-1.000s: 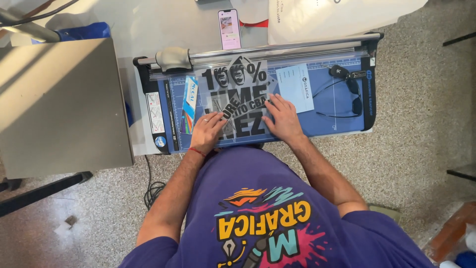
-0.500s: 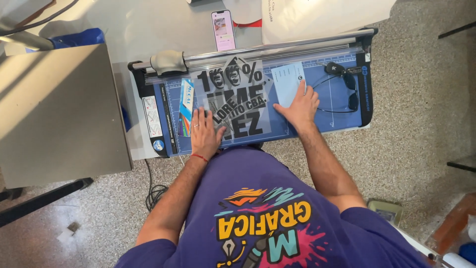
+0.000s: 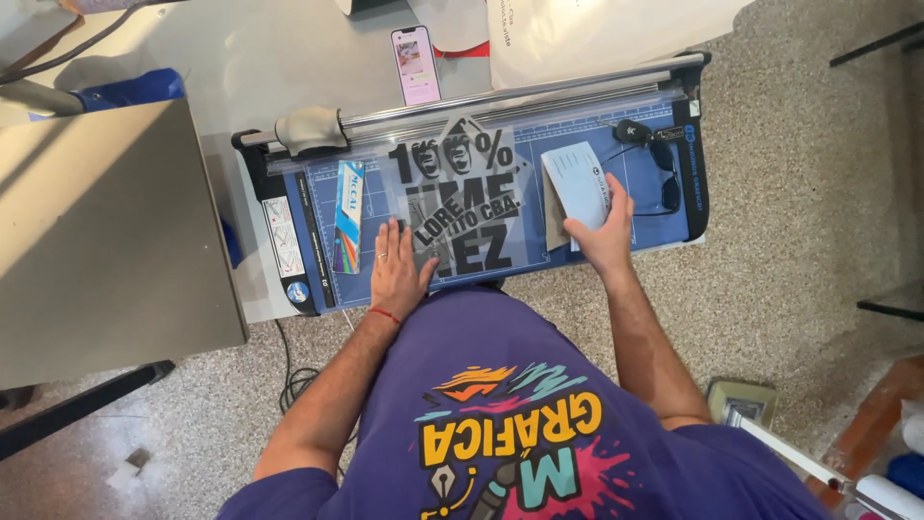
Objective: The person organizes printed sheets on a manual paper cutter, then moves to a heat press where they smooth out a white t-shirt and carefully align a printed graphic transfer on it. Finally, they use scissors to precisely trim the edges of a small printed sticker.
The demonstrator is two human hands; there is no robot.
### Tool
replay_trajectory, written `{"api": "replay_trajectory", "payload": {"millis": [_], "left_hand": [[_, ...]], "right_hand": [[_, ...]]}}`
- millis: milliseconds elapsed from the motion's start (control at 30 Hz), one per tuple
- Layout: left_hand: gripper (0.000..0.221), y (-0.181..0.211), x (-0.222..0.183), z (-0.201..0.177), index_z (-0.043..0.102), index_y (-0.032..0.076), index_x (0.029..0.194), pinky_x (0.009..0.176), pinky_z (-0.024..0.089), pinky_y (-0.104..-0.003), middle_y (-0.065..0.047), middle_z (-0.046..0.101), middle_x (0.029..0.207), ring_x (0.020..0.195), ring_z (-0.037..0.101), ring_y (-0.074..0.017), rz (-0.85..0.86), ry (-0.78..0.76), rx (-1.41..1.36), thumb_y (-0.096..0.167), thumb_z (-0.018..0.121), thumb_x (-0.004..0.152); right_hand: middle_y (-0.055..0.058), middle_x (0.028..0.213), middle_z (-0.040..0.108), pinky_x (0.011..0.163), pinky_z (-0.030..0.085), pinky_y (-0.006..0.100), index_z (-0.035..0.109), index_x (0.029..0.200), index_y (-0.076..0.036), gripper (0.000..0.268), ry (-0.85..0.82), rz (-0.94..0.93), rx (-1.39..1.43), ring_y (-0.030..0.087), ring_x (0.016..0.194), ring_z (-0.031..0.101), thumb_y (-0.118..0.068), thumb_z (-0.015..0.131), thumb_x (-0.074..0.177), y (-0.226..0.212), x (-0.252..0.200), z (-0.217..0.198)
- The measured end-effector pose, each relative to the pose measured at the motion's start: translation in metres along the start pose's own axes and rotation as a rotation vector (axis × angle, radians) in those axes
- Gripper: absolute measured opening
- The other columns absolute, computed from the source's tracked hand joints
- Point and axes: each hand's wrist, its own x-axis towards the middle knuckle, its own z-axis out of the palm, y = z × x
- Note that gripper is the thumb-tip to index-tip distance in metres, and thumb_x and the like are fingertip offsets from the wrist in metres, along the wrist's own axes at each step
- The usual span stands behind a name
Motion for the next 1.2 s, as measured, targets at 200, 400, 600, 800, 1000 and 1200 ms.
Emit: {"api": "replay_trajectory", "payload": {"millis": [200,400,600,800,1000,1200], "left_hand": [[0.096,0.027,0.016,0.021,0.058,0.0,0.162,0.137,0.035,-0.055,-0.027,0.052,0.172,0.157,0.052,-0.0435,0.113,0.017,0.001,0.072,0.073,0.1],[0.083,0.034,0.034,-0.005,0.059,0.004,0.163,0.137,0.037,-0.053,-0.021,0.06,0.168,0.153,0.058,-0.0385,0.069,-0.036,-0.12,0.062,0.072,0.106],[0.086,-0.057,0.047,-0.027,0.056,0.004,0.165,0.129,0.045,-0.053,-0.021,0.057,0.166,0.146,0.058,-0.0396,-0.304,0.141,0.234,0.055,0.082,0.101],[0.07,-0.08,0.038,-0.011,0.067,0.008,0.153,0.095,0.065,-0.043,-0.012,0.075,0.135,0.112,0.074,-0.0322,-0.237,0.173,0.282,0.041,0.088,0.095],[0.064,-0.039,0.022,-0.018,0.073,0.009,0.147,0.089,0.067,-0.037,-0.011,0.077,0.126,0.106,0.077,-0.0291,-0.226,0.174,0.243,0.042,0.086,0.093],[0.06,-0.027,0.013,-0.009,0.074,0.015,0.141,0.084,0.066,-0.033,-0.005,0.072,0.12,0.101,0.074,-0.025,-0.15,0.258,0.306,0.044,0.082,0.089]], "right_hand": [[0.024,0.164,0.036,0.133,0.03,0.067,0.042,0.177,-0.016,0.126,-0.053,-0.196,0.141,0.054,0.156,0.043,-0.054,0.099,0.072,0.026,-0.008,-0.011],[0.016,0.164,0.041,0.124,0.05,0.06,0.055,0.17,-0.022,0.129,-0.195,-0.395,-0.212,0.047,0.148,0.06,-0.053,0.106,0.055,0.009,0.009,0.025],[0.017,0.16,0.053,0.134,0.026,0.069,0.06,0.166,-0.029,0.115,-0.353,-0.807,-0.469,0.044,0.151,0.055,-0.038,0.099,0.058,-0.016,0.035,0.069],[0.01,0.184,0.036,0.137,0.012,0.073,0.049,0.173,-0.031,0.111,-0.489,-0.83,-0.632,0.042,0.173,0.024,-0.03,0.097,0.073,-0.016,0.032,0.066],[0.012,0.179,0.045,0.134,0.029,0.073,0.061,0.164,-0.023,0.085,-0.418,-0.739,-0.566,0.043,0.17,0.032,-0.038,0.092,0.086,0.015,0.01,0.05],[0.011,0.173,0.052,0.131,0.036,0.07,0.065,0.158,-0.021,0.069,-0.4,-0.654,-0.499,0.04,0.167,0.041,-0.036,0.088,0.094,0.043,-0.01,0.041]]}}
